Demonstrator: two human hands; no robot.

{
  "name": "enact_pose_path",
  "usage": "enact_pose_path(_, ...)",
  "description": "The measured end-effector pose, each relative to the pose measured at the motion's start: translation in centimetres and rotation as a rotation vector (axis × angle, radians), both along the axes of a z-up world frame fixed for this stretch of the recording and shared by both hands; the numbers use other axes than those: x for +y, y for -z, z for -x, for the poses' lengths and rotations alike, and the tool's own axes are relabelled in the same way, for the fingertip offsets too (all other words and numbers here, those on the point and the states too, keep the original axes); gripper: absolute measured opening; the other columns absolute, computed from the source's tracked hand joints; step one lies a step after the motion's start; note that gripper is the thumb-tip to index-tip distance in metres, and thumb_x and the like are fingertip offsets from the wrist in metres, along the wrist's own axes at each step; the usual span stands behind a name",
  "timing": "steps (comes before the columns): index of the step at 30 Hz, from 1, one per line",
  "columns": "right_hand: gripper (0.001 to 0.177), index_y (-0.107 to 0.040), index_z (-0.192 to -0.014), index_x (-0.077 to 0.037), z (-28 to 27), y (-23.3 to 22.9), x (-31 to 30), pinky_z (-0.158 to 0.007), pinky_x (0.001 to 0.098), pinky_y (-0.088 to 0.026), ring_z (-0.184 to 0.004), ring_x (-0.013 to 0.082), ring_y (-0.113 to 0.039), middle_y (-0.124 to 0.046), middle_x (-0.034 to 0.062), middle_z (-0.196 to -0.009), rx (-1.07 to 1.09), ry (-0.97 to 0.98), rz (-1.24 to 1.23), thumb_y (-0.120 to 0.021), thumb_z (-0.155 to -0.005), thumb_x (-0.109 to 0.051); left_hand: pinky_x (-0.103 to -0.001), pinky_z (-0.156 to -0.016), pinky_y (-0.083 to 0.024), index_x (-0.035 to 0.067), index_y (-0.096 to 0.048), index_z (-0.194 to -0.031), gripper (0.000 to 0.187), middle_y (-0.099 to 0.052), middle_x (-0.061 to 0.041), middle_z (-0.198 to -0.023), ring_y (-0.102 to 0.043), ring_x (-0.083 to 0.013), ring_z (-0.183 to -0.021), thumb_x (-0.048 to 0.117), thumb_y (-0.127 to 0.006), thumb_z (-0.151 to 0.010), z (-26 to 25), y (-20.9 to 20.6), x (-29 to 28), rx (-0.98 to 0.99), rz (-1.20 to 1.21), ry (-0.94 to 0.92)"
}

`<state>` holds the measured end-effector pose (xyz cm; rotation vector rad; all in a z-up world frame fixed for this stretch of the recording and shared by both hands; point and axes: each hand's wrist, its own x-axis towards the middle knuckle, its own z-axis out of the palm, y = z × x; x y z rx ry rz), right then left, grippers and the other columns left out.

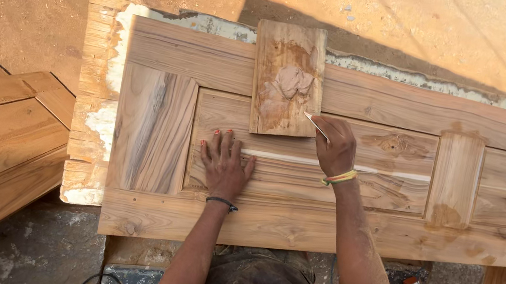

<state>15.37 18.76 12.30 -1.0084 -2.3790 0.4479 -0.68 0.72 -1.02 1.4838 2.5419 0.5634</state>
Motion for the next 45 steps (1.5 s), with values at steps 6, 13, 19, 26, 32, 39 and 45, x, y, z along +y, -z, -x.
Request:
enact_pose_path(6, 0.03, -0.077, -0.11, -0.011, 5.2, 2.4, 2.2, -0.086, 0.041, -0.055, -0.101, 0.0283, -0.068, -0.074, 0.0053, -0.108, -0.161, -0.105, -0.195, -0.072, -0.085, 0.003, -0.062, -0.124, -0.015, 0.017, -0.068, -0.123, 0.05, -0.048, -0.009, -0.153, -0.032, -0.0319, -0.15, 0.057, -0.061, -0.095, -0.1, 0.6, -0.4, 0.02, -0.043, -0.011)
enact_pose_path(13, 0.026, -0.079, -0.105, -0.015, 5.4, 3.8, 2.2, -0.087, 0.0405, -0.055, -0.101, 0.0273, -0.065, -0.074, 0.002, -0.11, -0.304, -0.103, -0.115, -0.074, -0.083, -0.002, -0.064, -0.124, -0.015, 0.016, -0.069, -0.122, 0.049, -0.048, -0.009, -0.151, -0.033, -0.0329, -0.15, 0.054, -0.065, -0.092, -0.2, 0.8, -0.2, -0.003, -0.028, -0.011)
enact_pose_path(19, 0.022, -0.081, -0.099, -0.019, 5.1, 1.3, 3.8, -0.092, 0.0445, -0.048, -0.104, 0.0263, -0.066, -0.076, -0.0004, -0.106, -0.68, -0.203, 0.142, -0.074, -0.08, -0.012, -0.063, -0.125, -0.015, 0.015, -0.067, -0.125, 0.051, -0.047, -0.01, -0.154, -0.03, -0.0326, -0.151, 0.054, -0.066, -0.092, -0.2, 0.1, -0.1, -0.002, -0.001, -0.007)
enact_pose_path(26, 0.029, -0.075, -0.122, -0.008, -10.3, 4.7, -3.5, -0.081, 0.0394, -0.055, -0.091, 0.0293, -0.067, -0.077, 0.0113, -0.109, 0.022, 0.122, 0.95, -0.07, -0.094, -0.015, -0.06, -0.128, -0.011, 0.017, -0.064, -0.123, 0.047, -0.045, -0.01, -0.156, -0.027, -0.0313, -0.155, 0.055, -0.063, -0.096, -0.4, -0.2, 0.0, 0.023, 0.018, 0.009)
enact_pose_path(32, 0.035, -0.062, -0.141, -0.01, -25.6, 10.3, -14.2, -0.093, 0.0295, -0.055, -0.097, 0.0164, -0.068, -0.072, 0.0091, -0.114, 0.375, 0.46, 0.544, -0.055, -0.109, -0.021, -0.063, -0.127, -0.012, 0.009, -0.06, -0.129, 0.054, -0.044, -0.016, -0.158, -0.027, -0.0383, -0.155, 0.054, -0.066, -0.1, -0.9, -0.8, -0.9, 0.028, 0.017, 0.066)
enact_pose_path(39, 0.026, -0.068, -0.127, 0.001, -29.2, 8.1, -11.9, -0.098, 0.0377, -0.052, -0.112, 0.031, -0.067, -0.071, 0.0158, -0.122, 0.376, 0.891, 0.265, -0.061, -0.105, -0.01, -0.066, -0.126, -0.014, 0.009, -0.059, -0.131, 0.052, -0.045, -0.017, -0.158, -0.029, -0.04, -0.155, 0.05, -0.069, -0.101, -1.3, -0.2, -0.2, 0.093, -0.005, 0.099)
enact_pose_path(45, 0.033, -0.073, -0.126, -0.004, -28.0, 8.7, -9.7, -0.09, 0.0423, -0.054, -0.105, 0.0317, -0.065, -0.072, 0.0095, -0.126, -0.158, 0.754, -0.049, -0.07, -0.093, -0.001, -0.067, -0.126, -0.016, 0.01, -0.059, -0.13, 0.049, -0.046, -0.016, -0.157, -0.03, -0.0396, -0.156, 0.049, -0.07, -0.102, -1.3, 0.2, -0.4, 0.11, -0.028, 0.1)
